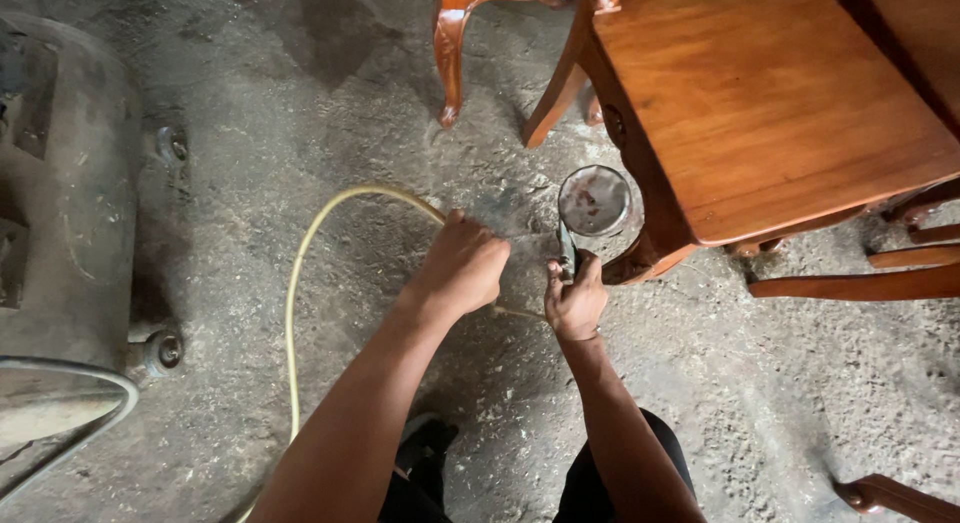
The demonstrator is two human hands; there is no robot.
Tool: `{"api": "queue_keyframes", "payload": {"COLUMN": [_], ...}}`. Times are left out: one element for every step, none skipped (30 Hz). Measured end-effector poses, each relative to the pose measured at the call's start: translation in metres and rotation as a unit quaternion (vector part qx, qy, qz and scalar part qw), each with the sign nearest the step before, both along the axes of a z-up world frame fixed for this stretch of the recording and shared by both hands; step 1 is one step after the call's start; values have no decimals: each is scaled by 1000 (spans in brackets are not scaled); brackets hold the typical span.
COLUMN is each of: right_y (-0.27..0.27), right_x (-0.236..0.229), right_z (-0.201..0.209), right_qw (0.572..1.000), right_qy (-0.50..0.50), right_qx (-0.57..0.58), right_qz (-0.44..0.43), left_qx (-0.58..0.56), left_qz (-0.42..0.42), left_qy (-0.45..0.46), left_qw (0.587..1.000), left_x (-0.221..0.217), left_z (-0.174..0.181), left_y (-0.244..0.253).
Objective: The person uses a spray gun to apply a finish to several wooden chairs, moving around to coat the legs, seats, and carved backrests.
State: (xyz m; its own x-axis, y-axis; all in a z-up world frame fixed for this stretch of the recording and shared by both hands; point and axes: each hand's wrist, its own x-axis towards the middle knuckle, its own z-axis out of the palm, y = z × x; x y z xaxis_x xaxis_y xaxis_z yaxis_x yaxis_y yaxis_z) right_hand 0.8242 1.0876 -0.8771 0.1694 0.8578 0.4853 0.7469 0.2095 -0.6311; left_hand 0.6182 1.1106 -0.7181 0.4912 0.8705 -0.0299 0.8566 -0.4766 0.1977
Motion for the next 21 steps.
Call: {"api": "queue_keyframes", "payload": {"right_y": [1, 2, 4, 6, 7, 7, 6, 6, 8, 11, 14, 22, 30, 37, 43, 48, 49, 49, 48, 48, 48], "right_x": [-1, -1, -2, -3, -3, -4, -8, -9, -12, -18, -21, -24, -27, -30, -31, -33, -33, -35, -35, -38, -39], "right_z": [-8, -16, -24, -32, -39, -47, -54, -59, -64, -70, -75, -80, -84, -88, -93, -96, -98, -100, -99, -96, -90], "right_qw": [1000, 999, 999, 995, 987, 987, 993, 996, 996, 994, 990, 990, 985, 978, 978, 973, 966, 966, 975, 981, 982], "right_qy": [-14, -28, -27, -53, -78, -78, -69, -61, -62, -83, -103, -101, -119, -137, -136, -139, -141, -139, -109, -79, -78], "right_qx": [-15, -30, -31, -79, -127, -129, -93, -55, -54, -72, -90, -90, -123, -156, -157, -187, -217, -217, -195, -171, -170], "right_qz": [-10, -20, -20, -36, -52, -56, -37, -22, -32, -26, -20, -24, -8, 10, 8, 5, 3, 5, -16, -33, -27], "left_qx": [3, 6, 5, 9, 13, 11, 13, 16, 17, -10, -36, -36, -37, -40, -41, -60, -80, -80, -52, -22, -21], "left_qz": [-2, -5, -6, -11, -17, -21, -22, -28, -37, -36, -34, -38, -36, -33, -35, -21, -7, -5, -13, -16, -10], "left_qy": [0, -1, 0, -6, -12, -12, -38, -65, -66, -33, 0, 1, 5, 10, 11, 14, 17, 19, 8, -3, -1], "left_qw": [1000, 1000, 1000, 1000, 1000, 1000, 999, 997, 997, 999, 999, 999, 999, 999, 998, 998, 997, 997, 999, 1000, 1000], "left_x": [-1, -1, -1, 1, 2, 2, 0, 0, -1, -2, -2, -3, -3, -4, -3, -3, -3, -4, -5, -7, -10], "left_z": [-2, -5, -9, -12, -16, -20, -23, -25, -26, -26, -26, -26, -25, -25, -25, -25, -25, -25, -24, -23, -21], "left_y": [-2, -3, -3, -4, -4, -5, -7, -6, -5, -5, -5, -5, -6, -6, -6, -7, -8, -8, -8, -9, -9]}}
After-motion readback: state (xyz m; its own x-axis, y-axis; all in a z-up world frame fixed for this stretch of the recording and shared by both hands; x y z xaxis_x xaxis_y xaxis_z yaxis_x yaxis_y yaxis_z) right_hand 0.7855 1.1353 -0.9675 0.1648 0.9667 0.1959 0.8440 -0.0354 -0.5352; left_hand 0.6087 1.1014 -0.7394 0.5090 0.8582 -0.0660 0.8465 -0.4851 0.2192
